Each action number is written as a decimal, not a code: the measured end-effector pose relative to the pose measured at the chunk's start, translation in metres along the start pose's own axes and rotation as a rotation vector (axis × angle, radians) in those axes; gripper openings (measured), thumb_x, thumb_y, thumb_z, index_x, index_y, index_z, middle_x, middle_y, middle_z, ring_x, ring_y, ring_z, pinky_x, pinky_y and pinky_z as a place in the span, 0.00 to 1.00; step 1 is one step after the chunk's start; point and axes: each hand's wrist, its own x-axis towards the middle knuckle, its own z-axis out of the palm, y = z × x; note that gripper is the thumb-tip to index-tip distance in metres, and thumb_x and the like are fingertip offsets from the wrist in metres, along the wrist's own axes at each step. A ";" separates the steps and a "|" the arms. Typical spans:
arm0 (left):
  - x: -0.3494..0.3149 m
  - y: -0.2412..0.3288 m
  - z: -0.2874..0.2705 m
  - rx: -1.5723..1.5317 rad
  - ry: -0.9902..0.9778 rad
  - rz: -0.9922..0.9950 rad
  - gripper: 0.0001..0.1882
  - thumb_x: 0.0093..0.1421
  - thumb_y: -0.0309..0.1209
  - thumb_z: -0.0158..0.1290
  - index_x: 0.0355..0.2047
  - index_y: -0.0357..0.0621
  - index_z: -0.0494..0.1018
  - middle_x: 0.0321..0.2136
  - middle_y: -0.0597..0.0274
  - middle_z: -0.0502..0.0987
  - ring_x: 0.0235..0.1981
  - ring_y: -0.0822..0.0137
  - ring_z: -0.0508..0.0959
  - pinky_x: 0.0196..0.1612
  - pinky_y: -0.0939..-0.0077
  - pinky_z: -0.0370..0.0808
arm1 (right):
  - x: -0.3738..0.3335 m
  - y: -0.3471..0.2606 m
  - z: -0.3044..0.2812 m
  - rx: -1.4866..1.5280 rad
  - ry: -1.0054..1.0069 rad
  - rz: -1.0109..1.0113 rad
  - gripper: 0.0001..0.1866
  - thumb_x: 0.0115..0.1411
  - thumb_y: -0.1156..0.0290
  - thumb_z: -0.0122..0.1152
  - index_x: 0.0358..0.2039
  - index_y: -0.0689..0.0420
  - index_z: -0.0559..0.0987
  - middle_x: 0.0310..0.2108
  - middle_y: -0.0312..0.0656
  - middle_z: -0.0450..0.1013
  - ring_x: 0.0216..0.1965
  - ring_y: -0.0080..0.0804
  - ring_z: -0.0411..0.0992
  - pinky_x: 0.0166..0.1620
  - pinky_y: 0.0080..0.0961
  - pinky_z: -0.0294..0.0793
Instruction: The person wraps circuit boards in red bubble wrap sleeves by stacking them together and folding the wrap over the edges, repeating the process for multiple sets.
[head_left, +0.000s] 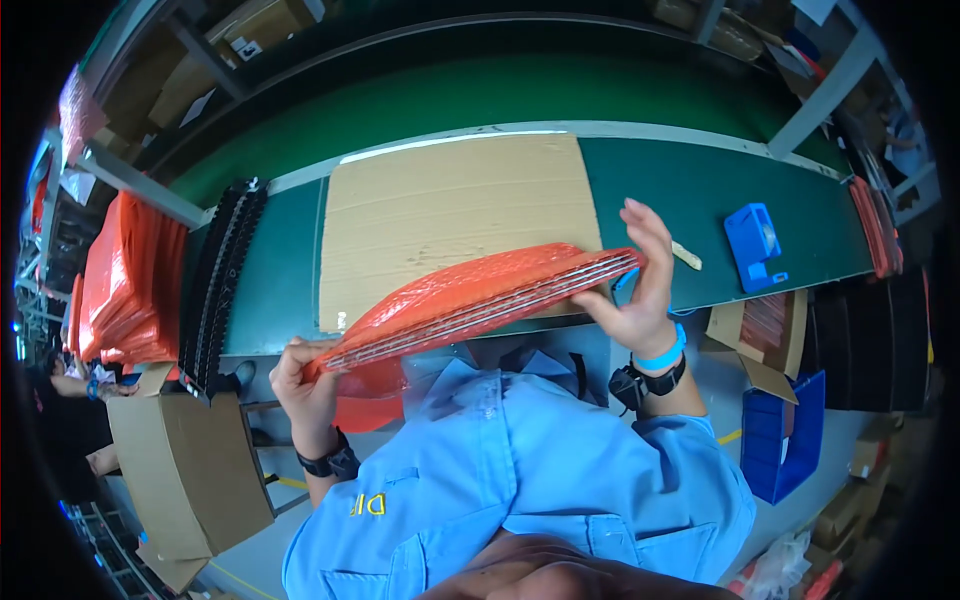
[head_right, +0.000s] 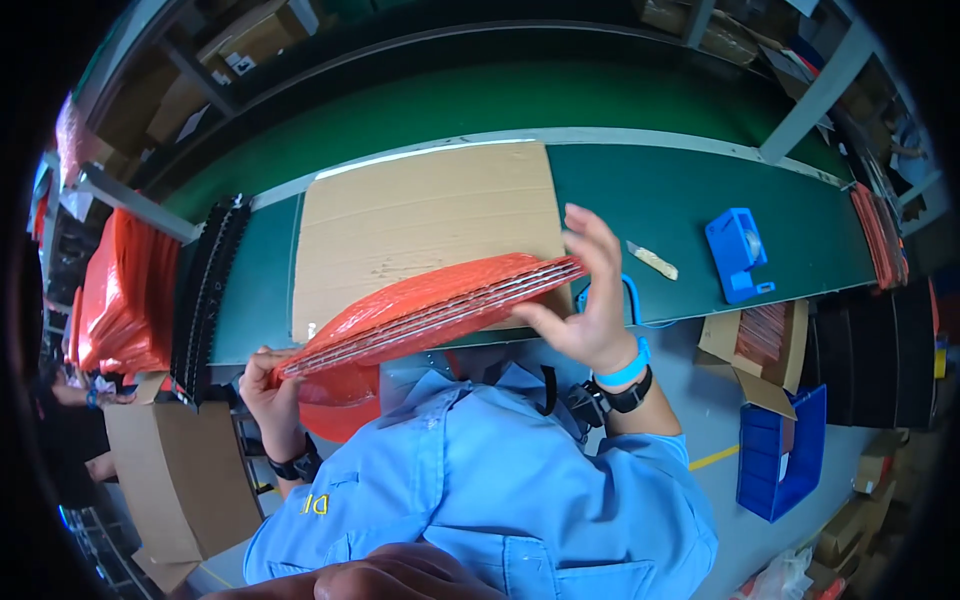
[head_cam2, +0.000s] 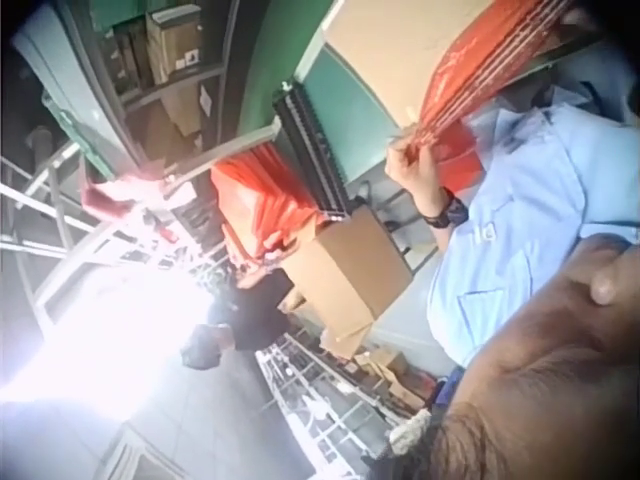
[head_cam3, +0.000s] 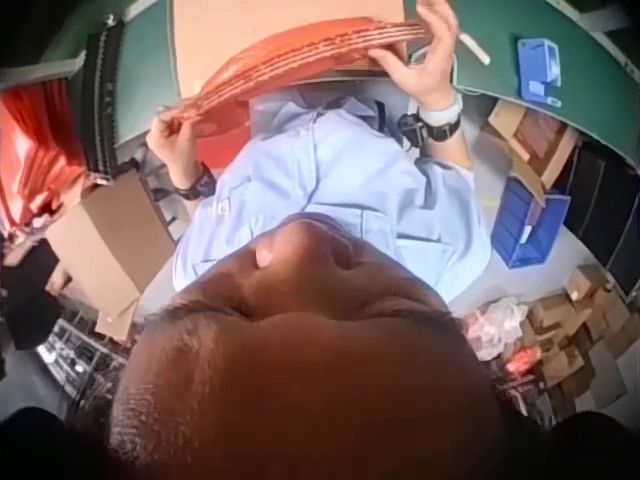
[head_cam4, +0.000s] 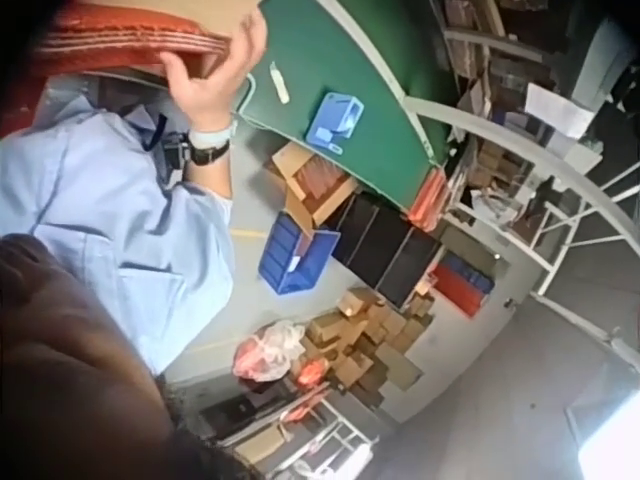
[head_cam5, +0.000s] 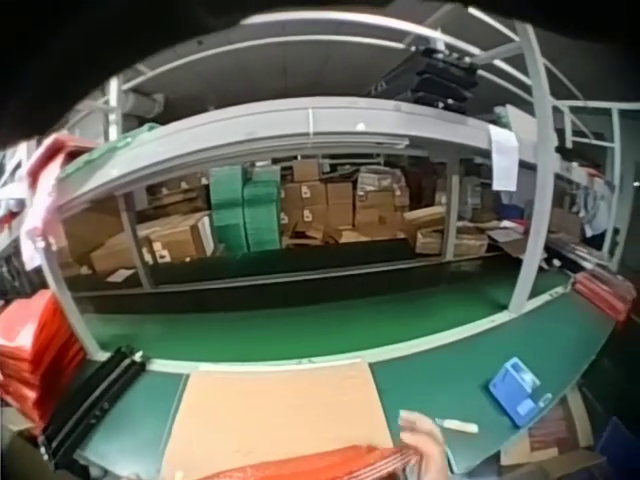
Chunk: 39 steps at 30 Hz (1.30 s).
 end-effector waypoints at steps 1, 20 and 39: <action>-0.001 -0.002 0.001 -0.002 -0.001 -0.003 0.10 0.50 0.17 0.63 0.29 0.37 0.72 0.32 0.54 0.84 0.33 0.71 0.78 0.44 0.77 0.70 | 0.002 -0.006 -0.007 -0.131 -0.020 -0.155 0.24 0.53 0.65 0.73 0.48 0.54 0.73 0.49 0.48 0.72 0.53 0.39 0.69 0.61 0.47 0.65; 0.009 0.002 -0.004 0.064 -0.048 0.021 0.14 0.48 0.25 0.69 0.27 0.39 0.72 0.28 0.56 0.84 0.28 0.72 0.79 0.44 0.72 0.69 | 0.022 -0.041 0.019 -0.571 -0.366 -0.258 0.23 0.43 0.57 0.76 0.39 0.50 0.79 0.42 0.35 0.75 0.43 0.37 0.71 0.59 0.48 0.56; 0.028 0.017 -0.007 0.053 -0.241 0.121 0.22 0.36 0.38 0.74 0.29 0.38 0.83 0.22 0.59 0.82 0.21 0.66 0.75 0.25 0.72 0.67 | 0.050 -0.044 0.010 -0.634 -0.543 -0.179 0.21 0.41 0.68 0.78 0.36 0.55 0.77 0.41 0.43 0.75 0.46 0.43 0.71 0.58 0.45 0.59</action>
